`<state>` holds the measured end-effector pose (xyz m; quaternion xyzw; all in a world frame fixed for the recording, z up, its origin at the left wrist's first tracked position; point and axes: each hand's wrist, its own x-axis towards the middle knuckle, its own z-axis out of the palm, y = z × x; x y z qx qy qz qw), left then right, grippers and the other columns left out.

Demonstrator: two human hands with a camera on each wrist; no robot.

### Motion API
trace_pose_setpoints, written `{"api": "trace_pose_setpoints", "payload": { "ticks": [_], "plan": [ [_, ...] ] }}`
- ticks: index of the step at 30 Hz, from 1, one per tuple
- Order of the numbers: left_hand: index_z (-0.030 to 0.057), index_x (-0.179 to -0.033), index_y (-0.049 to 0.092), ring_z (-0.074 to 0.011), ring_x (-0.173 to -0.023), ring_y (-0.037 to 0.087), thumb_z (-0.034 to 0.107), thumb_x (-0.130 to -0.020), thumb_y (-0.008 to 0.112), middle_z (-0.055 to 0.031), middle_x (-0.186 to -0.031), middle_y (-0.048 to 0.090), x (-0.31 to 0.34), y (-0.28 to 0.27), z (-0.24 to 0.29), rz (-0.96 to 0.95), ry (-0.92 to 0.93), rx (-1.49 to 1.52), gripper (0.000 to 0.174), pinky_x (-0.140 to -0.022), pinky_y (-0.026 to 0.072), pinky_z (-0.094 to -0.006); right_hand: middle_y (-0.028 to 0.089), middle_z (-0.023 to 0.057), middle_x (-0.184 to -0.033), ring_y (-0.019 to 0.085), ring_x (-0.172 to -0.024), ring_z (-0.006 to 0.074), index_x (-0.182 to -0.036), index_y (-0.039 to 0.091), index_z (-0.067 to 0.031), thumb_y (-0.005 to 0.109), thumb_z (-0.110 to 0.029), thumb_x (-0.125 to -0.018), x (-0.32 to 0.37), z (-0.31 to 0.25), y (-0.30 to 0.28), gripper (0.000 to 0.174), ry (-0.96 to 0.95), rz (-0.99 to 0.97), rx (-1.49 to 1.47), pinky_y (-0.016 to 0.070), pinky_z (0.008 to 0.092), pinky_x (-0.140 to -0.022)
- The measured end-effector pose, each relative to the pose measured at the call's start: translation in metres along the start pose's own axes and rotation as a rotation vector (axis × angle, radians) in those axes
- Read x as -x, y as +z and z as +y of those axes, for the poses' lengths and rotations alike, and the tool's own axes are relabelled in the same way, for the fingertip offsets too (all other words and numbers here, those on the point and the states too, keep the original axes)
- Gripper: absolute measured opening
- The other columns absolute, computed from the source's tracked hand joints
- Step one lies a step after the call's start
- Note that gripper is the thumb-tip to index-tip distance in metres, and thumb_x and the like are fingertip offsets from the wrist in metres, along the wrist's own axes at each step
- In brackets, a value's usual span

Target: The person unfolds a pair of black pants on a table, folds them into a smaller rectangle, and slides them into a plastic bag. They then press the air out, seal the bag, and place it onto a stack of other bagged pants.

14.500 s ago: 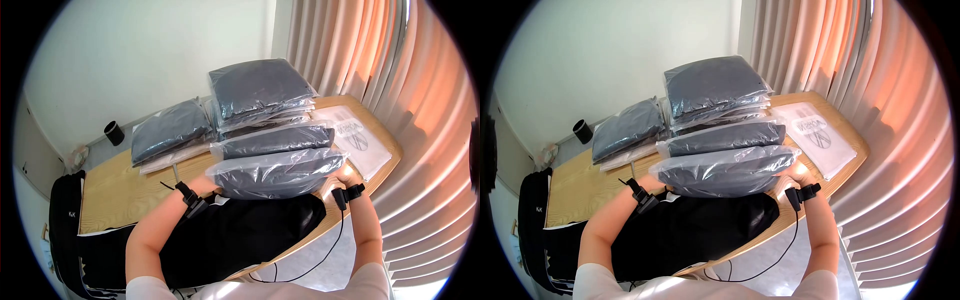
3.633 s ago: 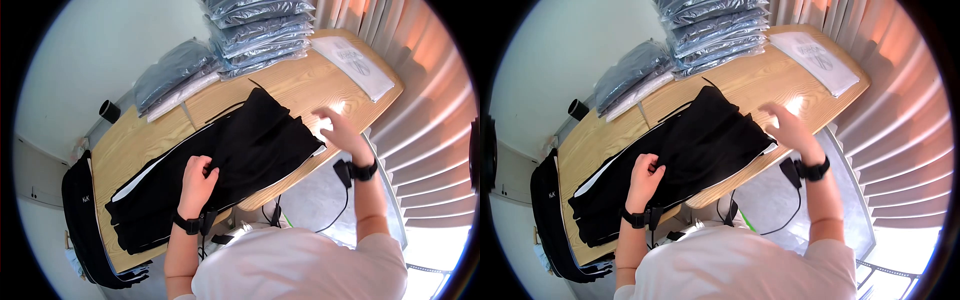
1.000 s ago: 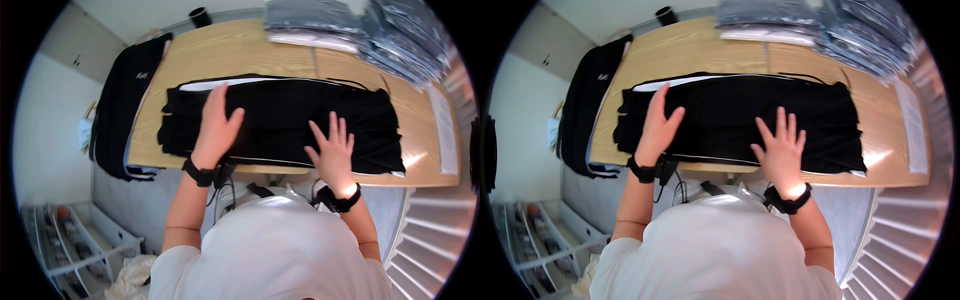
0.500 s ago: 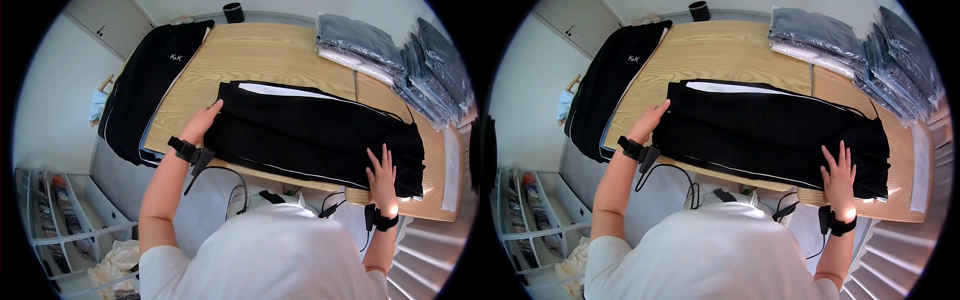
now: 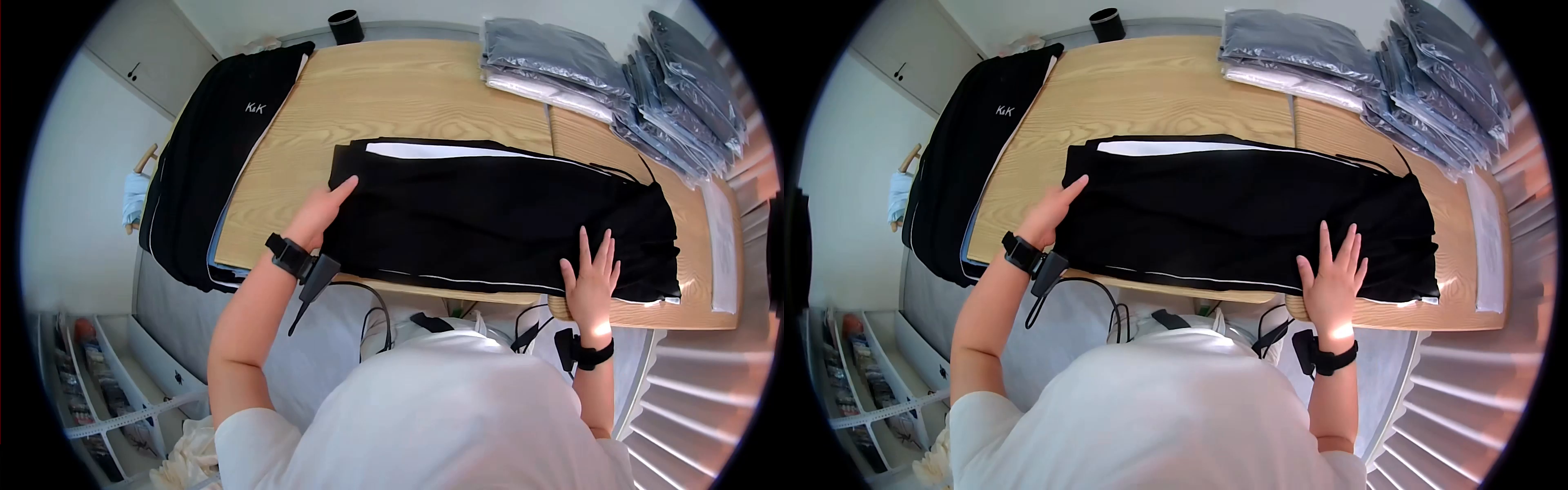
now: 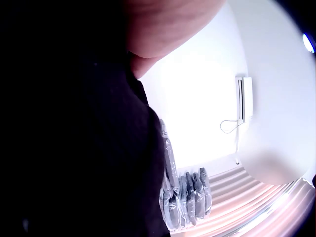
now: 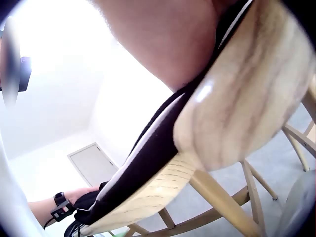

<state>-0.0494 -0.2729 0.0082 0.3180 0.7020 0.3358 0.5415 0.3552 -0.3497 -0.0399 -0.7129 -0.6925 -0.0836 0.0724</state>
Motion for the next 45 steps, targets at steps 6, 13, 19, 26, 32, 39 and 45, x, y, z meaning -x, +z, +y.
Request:
{"api": "trace_pose_setpoints", "payload": {
  "ticks": [6, 13, 19, 26, 32, 39, 45],
  "plan": [
    [-0.0015, -0.118, 0.054, -0.0212, -0.094, 0.063, 0.028, -0.091, 0.057, -0.0117, -0.107, 0.064, 0.006, -0.007, -0.015, -0.246, 0.027, 0.345, 0.040, -0.080, 0.0522, -0.0334, 0.023, 0.0216, -0.148, 0.022, -0.136, 0.0390, -0.142, 0.034, -0.0151, 0.062, -0.032, -0.085, -0.011, -0.029, -0.030, 0.065, 0.092, 0.157, -0.193, 0.0178, 0.0542, -0.108],
    [-0.0004, -0.118, 0.055, -0.0232, -0.098, 0.063, 0.023, -0.089, 0.057, -0.0136, -0.113, 0.062, 0.062, -0.021, -0.027, -0.336, -0.055, 0.660, 0.037, -0.085, 0.0521, -0.0336, 0.029, 0.0190, -0.145, 0.028, -0.134, 0.0360, -0.138, 0.039, -0.0135, 0.065, -0.026, -0.082, -0.019, -0.097, -0.048, 0.064, -0.345, 0.077, -0.537, 0.0237, 0.0538, -0.106],
    [-0.0018, -0.127, 0.045, -0.0237, -0.099, 0.063, 0.020, -0.090, 0.055, -0.0139, -0.116, 0.059, 0.104, -0.014, -0.007, -0.350, 0.179, 0.646, 0.045, -0.087, 0.0515, -0.0356, 0.032, 0.0210, -0.143, 0.032, -0.130, 0.0406, -0.141, 0.035, -0.0181, 0.056, -0.039, -0.087, -0.004, -0.146, -0.017, 0.062, -0.574, -0.041, -0.577, 0.0250, 0.0552, -0.104],
    [0.0033, -0.129, 0.043, -0.0151, -0.094, 0.060, 0.009, -0.091, 0.053, -0.0070, -0.111, 0.059, 0.105, 0.046, 0.037, -0.438, 0.346, 0.286, 0.040, -0.071, 0.0482, -0.0271, 0.041, 0.0236, -0.136, 0.037, -0.127, 0.0393, -0.134, 0.044, -0.0060, 0.055, -0.029, -0.088, -0.009, -0.139, 0.014, 0.053, -0.749, -0.135, -0.824, 0.0278, 0.0492, -0.106],
    [0.0027, -0.143, 0.019, -0.0150, -0.081, 0.060, 0.017, -0.090, 0.059, -0.0081, -0.104, 0.058, 0.084, 0.119, 0.054, -0.648, 0.309, 0.106, 0.068, -0.063, 0.0495, -0.0264, 0.051, 0.0198, -0.128, 0.052, -0.112, 0.0262, -0.135, 0.041, -0.0053, 0.035, -0.046, -0.097, -0.036, -0.045, -0.030, 0.056, 0.263, -0.869, -1.998, 0.0425, 0.0337, -0.095],
    [0.0019, -0.146, 0.012, -0.0202, -0.102, 0.059, 0.020, -0.092, 0.057, -0.0149, -0.121, 0.054, 0.045, 0.150, 0.033, -0.724, 0.451, -0.142, 0.073, -0.087, 0.0469, -0.0317, 0.032, 0.0240, -0.143, 0.037, -0.129, 0.0266, -0.137, 0.030, 0.0089, 0.056, -0.046, -0.089, -0.025, -0.034, -0.027, 0.078, 0.484, -0.688, -2.029, 0.0310, 0.0293, -0.105],
    [0.0039, -0.139, 0.032, -0.0210, -0.115, 0.051, 0.010, -0.089, 0.058, -0.0118, -0.131, 0.050, 0.060, 0.113, 0.018, -0.466, 0.745, -0.402, 0.057, -0.096, 0.0402, -0.0330, 0.049, 0.0285, -0.127, 0.050, -0.119, 0.0312, -0.131, 0.032, 0.0168, 0.067, -0.033, -0.083, -0.029, -0.045, -0.006, 0.078, 0.278, -0.411, -1.478, 0.0387, 0.0306, -0.099]
  ]
}}
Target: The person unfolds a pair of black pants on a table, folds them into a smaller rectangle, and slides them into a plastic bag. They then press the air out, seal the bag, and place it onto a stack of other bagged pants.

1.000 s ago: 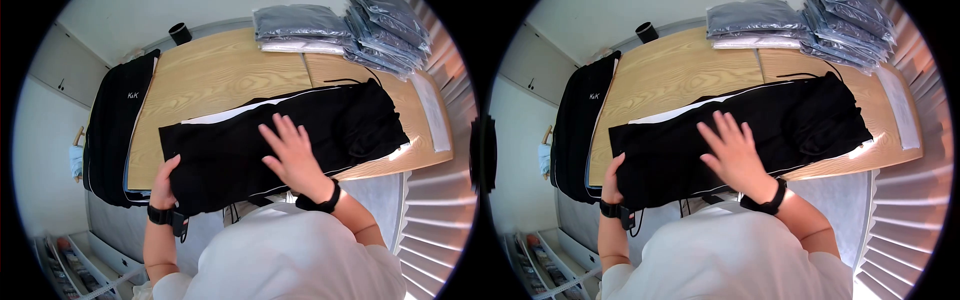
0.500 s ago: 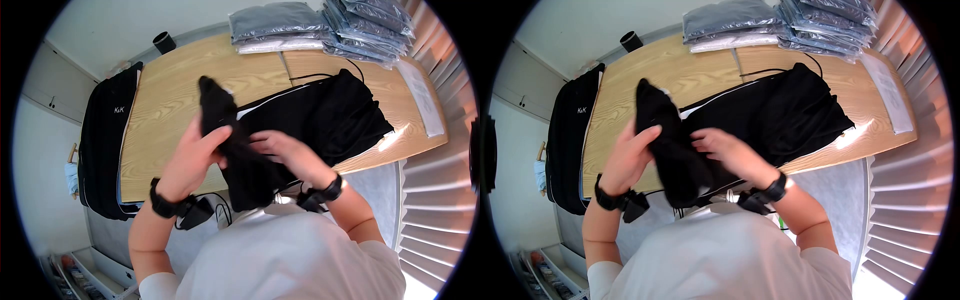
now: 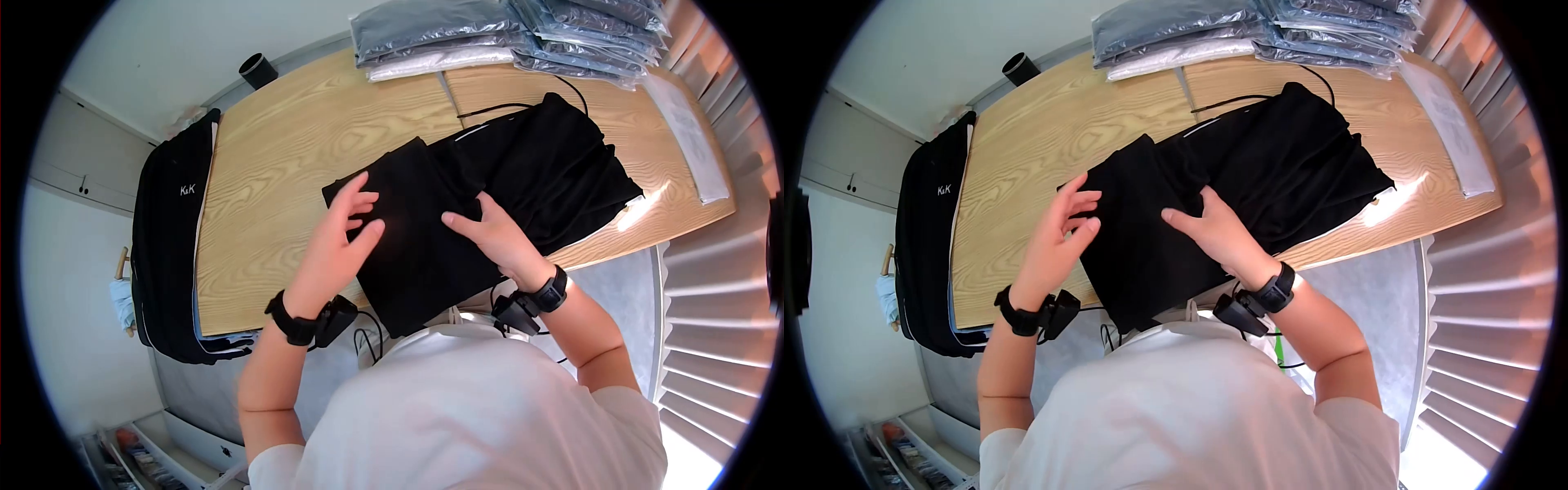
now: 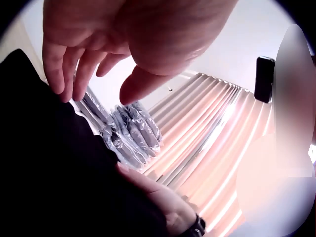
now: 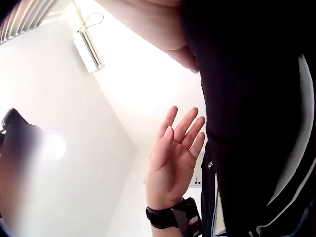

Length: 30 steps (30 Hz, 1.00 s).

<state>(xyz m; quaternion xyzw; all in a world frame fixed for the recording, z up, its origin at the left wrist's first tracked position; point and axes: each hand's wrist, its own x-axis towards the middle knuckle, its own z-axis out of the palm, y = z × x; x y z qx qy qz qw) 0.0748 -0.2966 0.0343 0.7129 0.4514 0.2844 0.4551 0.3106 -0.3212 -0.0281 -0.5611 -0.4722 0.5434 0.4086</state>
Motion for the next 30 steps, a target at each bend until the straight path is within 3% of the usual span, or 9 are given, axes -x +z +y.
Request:
{"api": "trace_pose_setpoints", "payload": {
  "ticks": [5, 9, 14, 18, 20, 22, 27, 29, 30],
  "plan": [
    [0.0049, -0.137, 0.038, -0.0284, -0.134, 0.032, 0.007, -0.084, 0.060, -0.0148, -0.141, 0.040, 0.013, 0.011, -0.021, -0.024, 0.179, -0.294, 0.058, -0.109, 0.0255, -0.0384, 0.056, 0.0256, -0.118, 0.055, -0.112, 0.0293, -0.126, 0.042, 0.0104, 0.068, -0.019, -0.080, 0.007, -0.021, -0.006, 0.061, -0.213, 0.044, 0.285, 0.0424, 0.0305, -0.093],
    [0.0049, -0.136, 0.039, -0.0285, -0.136, 0.030, 0.006, -0.084, 0.060, -0.0144, -0.143, 0.038, 0.011, 0.018, -0.021, -0.044, 0.255, -0.277, 0.057, -0.110, 0.0244, -0.0384, 0.061, 0.0196, -0.109, 0.059, -0.103, 0.0278, -0.123, 0.048, 0.0018, 0.067, -0.012, -0.079, 0.020, -0.033, -0.013, 0.049, -0.385, 0.119, 0.275, 0.0448, 0.0311, -0.089],
    [0.0047, -0.133, 0.043, -0.0280, -0.136, 0.030, 0.003, -0.084, 0.058, -0.0133, -0.144, 0.037, 0.010, 0.018, -0.040, 0.114, 0.198, -0.173, 0.052, -0.110, 0.0234, -0.0377, 0.061, 0.0199, -0.109, 0.060, -0.101, 0.0284, -0.121, 0.049, 0.0022, 0.066, -0.009, -0.080, 0.001, 0.011, -0.019, 0.046, -0.334, 0.134, 0.289, 0.0455, 0.0312, -0.088],
    [0.0061, -0.134, 0.042, -0.0262, -0.135, 0.030, 0.007, -0.086, 0.056, -0.0122, -0.145, 0.034, 0.019, 0.011, -0.052, 0.243, 0.088, -0.168, 0.050, -0.109, 0.0231, -0.0414, 0.062, 0.0201, -0.106, 0.061, -0.098, 0.0306, -0.119, 0.050, 0.0014, 0.065, -0.008, -0.081, 0.011, -0.005, -0.016, 0.042, -0.361, 0.134, 0.286, 0.0468, 0.0327, -0.085],
    [0.0083, -0.135, 0.041, -0.0253, -0.135, 0.029, 0.009, -0.087, 0.055, -0.0121, -0.145, 0.034, 0.023, 0.008, -0.059, 0.256, 0.076, -0.120, 0.051, -0.109, 0.0237, -0.0432, 0.063, 0.0205, -0.102, 0.061, -0.097, 0.0376, -0.119, 0.050, -0.0017, 0.063, -0.007, -0.082, 0.022, -0.022, -0.014, 0.040, -0.384, 0.146, 0.403, 0.0483, 0.0342, -0.082],
    [0.0061, -0.134, 0.041, -0.0295, -0.134, 0.031, 0.005, -0.086, 0.056, -0.0158, -0.144, 0.034, 0.027, 0.007, -0.062, 0.338, 0.011, -0.053, 0.050, -0.108, 0.0258, -0.0409, 0.064, 0.0198, -0.105, 0.060, -0.097, 0.0381, -0.121, 0.049, -0.0028, 0.062, -0.006, -0.082, 0.030, -0.033, -0.013, 0.042, -0.413, 0.130, 0.320, 0.0488, 0.0344, -0.082],
    [0.0046, -0.132, 0.041, -0.0222, -0.115, 0.049, 0.009, -0.088, 0.057, -0.0132, -0.124, 0.050, 0.032, 0.006, -0.074, 0.388, -0.167, -0.032, 0.048, -0.095, 0.0407, -0.0357, 0.062, 0.0192, -0.111, 0.060, -0.103, 0.0335, -0.124, 0.049, -0.0040, 0.061, -0.006, -0.082, 0.015, -0.003, -0.024, 0.044, -0.333, 0.180, 0.320, 0.0474, 0.0337, -0.086],
    [0.0014, -0.127, 0.045, -0.0164, -0.093, 0.057, 0.017, -0.090, 0.058, -0.0101, -0.104, 0.057, 0.031, 0.006, -0.079, 0.352, -0.230, 0.072, 0.042, -0.081, 0.0479, -0.0294, 0.062, 0.0192, -0.110, 0.060, -0.105, 0.0313, -0.126, 0.047, -0.0025, 0.062, -0.007, -0.082, 0.008, 0.005, -0.027, 0.046, -0.379, 0.184, 0.318, 0.0458, 0.0334, -0.088],
    [0.0014, -0.127, 0.045, -0.0164, -0.093, 0.057, 0.017, -0.090, 0.058, -0.0101, -0.104, 0.057, 0.031, 0.006, -0.077, 0.352, -0.232, 0.071, 0.042, -0.081, 0.0479, -0.0294, 0.062, 0.0192, -0.110, 0.060, -0.105, 0.0313, -0.126, 0.047, -0.0025, 0.062, -0.007, -0.082, 0.007, 0.006, -0.029, 0.046, -0.378, 0.183, 0.317, 0.0458, 0.0334, -0.088]
  ]
}}
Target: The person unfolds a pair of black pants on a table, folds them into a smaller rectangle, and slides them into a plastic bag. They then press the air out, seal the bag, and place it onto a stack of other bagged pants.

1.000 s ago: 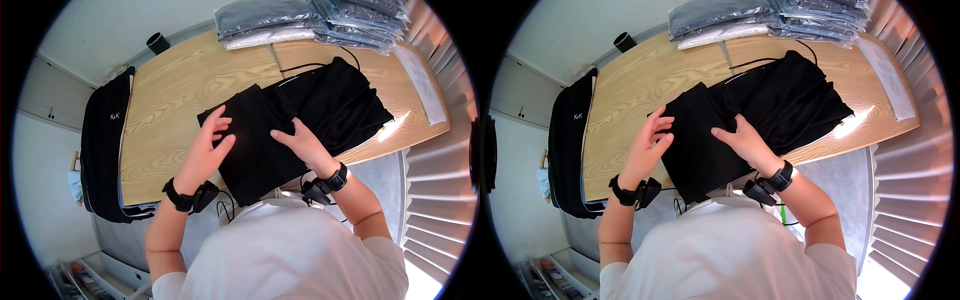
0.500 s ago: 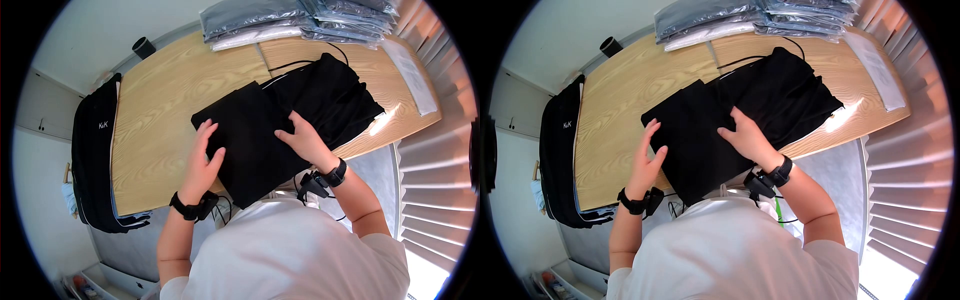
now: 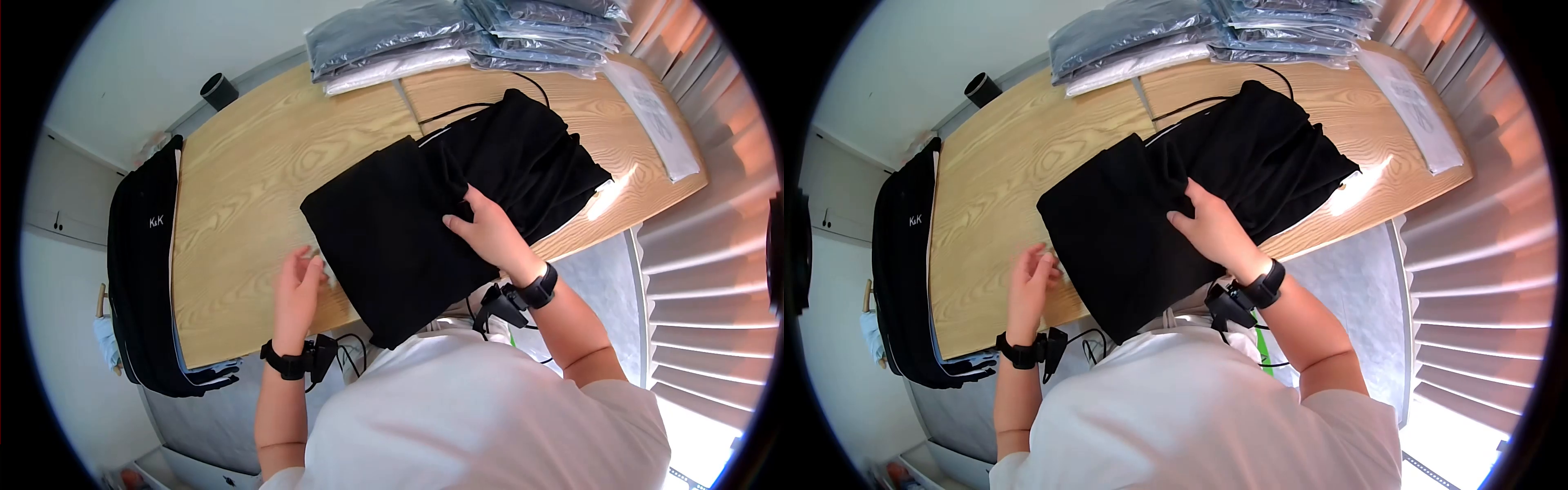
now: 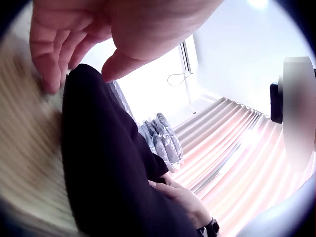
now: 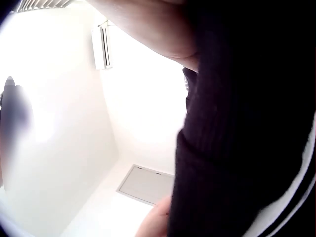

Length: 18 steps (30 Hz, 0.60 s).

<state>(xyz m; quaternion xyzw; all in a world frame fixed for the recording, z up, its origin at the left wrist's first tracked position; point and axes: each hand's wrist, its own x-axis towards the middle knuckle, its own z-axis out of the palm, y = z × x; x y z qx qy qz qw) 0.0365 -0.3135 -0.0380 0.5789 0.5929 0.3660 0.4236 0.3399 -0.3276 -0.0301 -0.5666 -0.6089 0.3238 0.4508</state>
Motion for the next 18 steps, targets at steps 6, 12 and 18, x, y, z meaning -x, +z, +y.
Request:
{"api": "trace_pose_setpoints", "payload": {
  "ticks": [6, 12, 18],
  "plan": [
    [-0.0033, -0.114, 0.051, -0.0122, -0.072, 0.058, 0.033, -0.093, 0.055, -0.0048, -0.086, 0.056, 0.004, 0.010, 0.026, -0.228, -0.362, 0.177, 0.041, -0.068, 0.0504, -0.0248, 0.052, 0.0215, -0.121, 0.053, -0.106, 0.0392, -0.128, 0.048, -0.0059, 0.068, -0.004, -0.075, 0.011, -0.035, -0.009, 0.056, 0.095, 0.145, 0.225, 0.0451, 0.0368, -0.091],
    [-0.0010, -0.112, 0.054, -0.0158, -0.085, 0.062, 0.032, -0.091, 0.057, -0.0090, -0.098, 0.062, 0.004, 0.016, 0.041, -0.396, -0.363, 0.318, 0.040, -0.077, 0.0506, -0.0297, 0.038, 0.0179, -0.139, 0.035, -0.130, 0.0355, -0.131, 0.049, -0.0155, 0.062, -0.037, -0.084, 0.031, -0.021, -0.001, 0.054, -0.300, 0.051, 0.855, 0.0313, 0.0480, -0.103],
    [0.0007, -0.114, 0.057, -0.0199, -0.100, 0.060, 0.027, -0.088, 0.055, -0.0091, -0.111, 0.063, 0.009, 0.019, 0.082, -0.362, -0.373, 0.810, 0.037, -0.089, 0.0460, -0.0337, 0.041, 0.0201, -0.136, 0.039, -0.126, 0.0375, -0.131, 0.048, -0.0116, 0.055, -0.036, -0.089, 0.027, -0.012, 0.010, 0.049, -0.313, -0.042, 0.530, 0.0338, 0.0452, -0.102]
  ]
}}
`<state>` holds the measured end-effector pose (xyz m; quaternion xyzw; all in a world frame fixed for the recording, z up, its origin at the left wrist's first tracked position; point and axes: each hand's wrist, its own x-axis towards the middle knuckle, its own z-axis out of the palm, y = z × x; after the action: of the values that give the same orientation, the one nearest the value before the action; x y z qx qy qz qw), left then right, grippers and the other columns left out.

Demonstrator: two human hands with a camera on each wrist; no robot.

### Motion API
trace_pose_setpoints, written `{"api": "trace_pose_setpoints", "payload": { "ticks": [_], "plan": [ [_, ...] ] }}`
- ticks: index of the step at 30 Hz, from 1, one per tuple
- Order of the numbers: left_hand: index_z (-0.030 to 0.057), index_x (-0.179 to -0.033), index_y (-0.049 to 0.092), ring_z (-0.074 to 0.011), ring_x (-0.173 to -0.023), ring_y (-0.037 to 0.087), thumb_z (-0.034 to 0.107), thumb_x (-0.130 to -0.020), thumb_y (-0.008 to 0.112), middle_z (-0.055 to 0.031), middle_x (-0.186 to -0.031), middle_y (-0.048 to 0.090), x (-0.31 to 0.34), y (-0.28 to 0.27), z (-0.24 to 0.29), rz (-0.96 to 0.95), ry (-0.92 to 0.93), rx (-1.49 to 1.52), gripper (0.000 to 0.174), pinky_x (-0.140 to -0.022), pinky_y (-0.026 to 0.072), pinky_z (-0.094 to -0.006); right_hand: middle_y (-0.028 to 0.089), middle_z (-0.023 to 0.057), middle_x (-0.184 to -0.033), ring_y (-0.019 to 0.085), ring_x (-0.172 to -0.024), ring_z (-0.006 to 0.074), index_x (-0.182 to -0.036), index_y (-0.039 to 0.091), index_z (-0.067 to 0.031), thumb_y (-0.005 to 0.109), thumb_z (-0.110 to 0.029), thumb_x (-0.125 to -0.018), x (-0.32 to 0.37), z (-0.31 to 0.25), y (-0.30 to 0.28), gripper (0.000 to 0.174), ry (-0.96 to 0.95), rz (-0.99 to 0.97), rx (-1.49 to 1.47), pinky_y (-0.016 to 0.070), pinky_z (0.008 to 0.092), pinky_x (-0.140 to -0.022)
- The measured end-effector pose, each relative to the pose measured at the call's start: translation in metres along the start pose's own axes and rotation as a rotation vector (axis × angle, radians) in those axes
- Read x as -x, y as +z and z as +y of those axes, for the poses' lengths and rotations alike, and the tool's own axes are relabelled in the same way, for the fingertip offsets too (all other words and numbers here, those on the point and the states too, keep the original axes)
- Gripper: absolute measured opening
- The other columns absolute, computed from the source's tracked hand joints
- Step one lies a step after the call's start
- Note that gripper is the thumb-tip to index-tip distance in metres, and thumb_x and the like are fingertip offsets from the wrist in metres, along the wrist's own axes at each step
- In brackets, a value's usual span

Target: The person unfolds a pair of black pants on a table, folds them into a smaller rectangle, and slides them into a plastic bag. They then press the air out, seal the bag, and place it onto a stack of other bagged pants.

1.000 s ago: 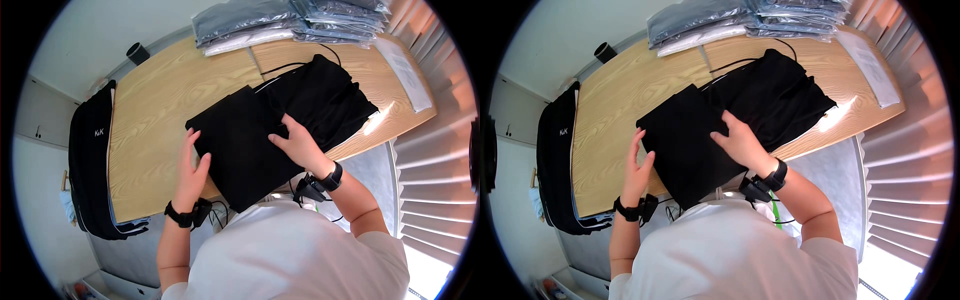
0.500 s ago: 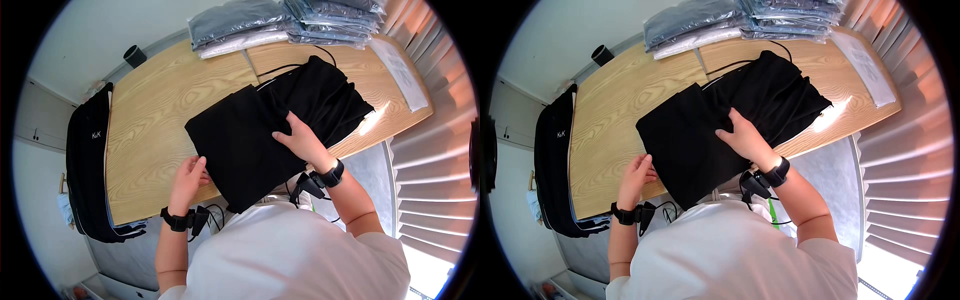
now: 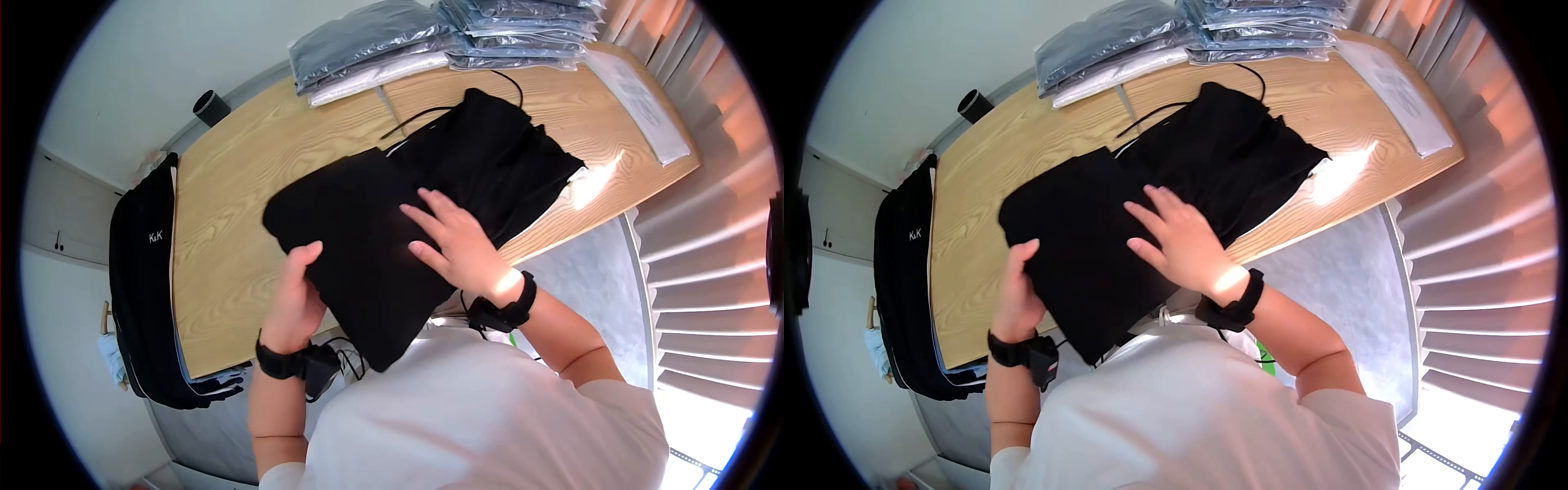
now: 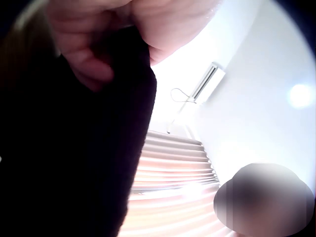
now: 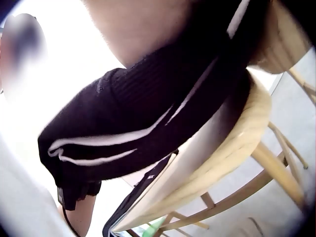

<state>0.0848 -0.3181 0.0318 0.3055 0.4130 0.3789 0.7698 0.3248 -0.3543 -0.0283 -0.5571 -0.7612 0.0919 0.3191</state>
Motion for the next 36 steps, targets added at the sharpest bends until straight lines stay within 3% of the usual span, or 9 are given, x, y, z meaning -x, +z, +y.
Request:
{"api": "trace_pose_setpoints", "payload": {
  "ticks": [10, 13, 18, 21, 28, 30, 32, 34, 36],
  "plan": [
    [0.0034, -0.098, 0.060, -0.0180, -0.096, 0.061, 0.024, -0.091, 0.054, -0.0063, -0.098, 0.064, -0.054, 0.109, 0.061, -0.212, 0.020, -0.092, 0.023, -0.086, 0.0471, -0.0333, 0.042, 0.0136, -0.139, 0.039, -0.129, 0.0216, -0.140, 0.034, -0.0047, 0.045, -0.028, -0.097, -0.006, 0.007, -0.020, 0.050, 0.229, -0.236, -1.123, 0.0309, 0.0327, -0.105],
    [-0.0037, -0.094, 0.058, -0.0206, -0.098, 0.059, 0.029, -0.091, 0.057, -0.0109, -0.098, 0.062, -0.119, 0.152, 0.053, -0.395, 0.036, -0.106, 0.033, -0.094, 0.0451, -0.0322, 0.062, 0.0055, -0.107, 0.060, -0.095, 0.0140, -0.118, 0.055, -0.0030, 0.048, -0.028, -0.096, -0.004, 0.040, -0.015, 0.034, 0.680, -0.167, -1.738, 0.0487, 0.0269, -0.083],
    [0.0058, -0.120, 0.054, -0.0275, -0.123, 0.046, 0.029, -0.091, 0.056, -0.0155, -0.127, 0.053, -0.155, 0.148, 0.011, -0.602, 0.822, -1.459, 0.038, -0.103, 0.0347, -0.0394, 0.063, 0.0085, -0.112, 0.062, -0.098, 0.0194, -0.113, 0.059, -0.0032, 0.049, -0.036, -0.094, -0.008, 0.073, -0.006, 0.040, 0.659, -0.013, -2.412, 0.0496, 0.0327, -0.088],
    [0.0142, -0.141, 0.035, -0.0359, -0.139, 0.016, 0.042, -0.093, 0.046, -0.0167, -0.149, 0.025, -0.136, 0.138, -0.005, -0.598, 0.771, -1.888, 0.056, -0.110, 0.0101, -0.0541, 0.061, 0.0089, -0.115, 0.061, -0.102, 0.0207, -0.116, 0.058, -0.0039, 0.050, -0.038, -0.093, -0.003, 0.081, 0.001, 0.041, 0.606, -0.083, -2.473, 0.0479, 0.0345, -0.092],
    [0.0156, -0.142, 0.033, -0.0399, -0.136, 0.021, 0.043, -0.093, 0.046, -0.0197, -0.147, 0.026, -0.143, 0.137, -0.016, -0.548, 0.874, -1.842, 0.058, -0.107, 0.0177, -0.0581, 0.061, 0.0075, -0.116, 0.060, -0.102, 0.0193, -0.118, 0.057, -0.0047, 0.051, -0.034, -0.094, 0.000, 0.067, -0.004, 0.038, 0.544, 0.030, -2.355, 0.0478, 0.0336, -0.092],
    [0.0168, -0.143, 0.031, -0.0406, -0.136, 0.020, 0.043, -0.093, 0.045, -0.0201, -0.148, 0.024, -0.146, 0.138, -0.016, -0.561, 0.829, -1.819, 0.058, -0.107, 0.0177, -0.0583, 0.062, 0.0082, -0.112, 0.059, -0.100, 0.0185, -0.119, 0.056, -0.0043, 0.053, -0.027, -0.093, 0.005, 0.047, -0.021, 0.034, 0.643, 0.211, -1.820, 0.0476, 0.0324, -0.090],
    [0.0161, -0.144, 0.029, -0.0425, -0.136, 0.017, 0.045, -0.093, 0.045, -0.0215, -0.148, 0.020, -0.153, 0.138, -0.025, -0.593, 0.762, -1.836, 0.061, -0.107, 0.0168, -0.0591, 0.063, 0.0099, -0.109, 0.060, -0.097, 0.0188, -0.115, 0.059, -0.0031, 0.053, -0.017, -0.091, 0.030, 0.058, -0.051, 0.028, 0.723, -0.184, -1.008, 0.0480, 0.0308, -0.086],
    [0.0154, -0.144, 0.028, -0.0443, -0.137, 0.014, 0.048, -0.092, 0.045, -0.0228, -0.149, 0.016, -0.157, 0.138, -0.041, -0.603, 0.788, -1.951, 0.064, -0.107, 0.0159, -0.0600, 0.066, 0.0097, -0.093, 0.061, -0.091, 0.0186, -0.098, 0.067, -0.0015, 0.058, -0.014, -0.086, 0.046, 0.060, -0.068, 0.020, 0.212, -0.490, -0.290, 0.0493, 0.0295, -0.075],
    [0.0152, -0.145, 0.027, -0.0454, -0.137, 0.012, 0.051, -0.091, 0.045, -0.0236, -0.150, 0.014, -0.160, 0.140, -0.046, -0.601, 0.771, -1.978, 0.067, -0.107, 0.0152, -0.0610, 0.065, 0.0097, -0.083, 0.062, -0.084, 0.0185, -0.087, 0.068, 0.0003, 0.059, -0.018, -0.086, 0.047, 0.064, -0.107, 0.021, 0.359, -0.382, -0.656, 0.0490, 0.0292, -0.073]
  ]
}}
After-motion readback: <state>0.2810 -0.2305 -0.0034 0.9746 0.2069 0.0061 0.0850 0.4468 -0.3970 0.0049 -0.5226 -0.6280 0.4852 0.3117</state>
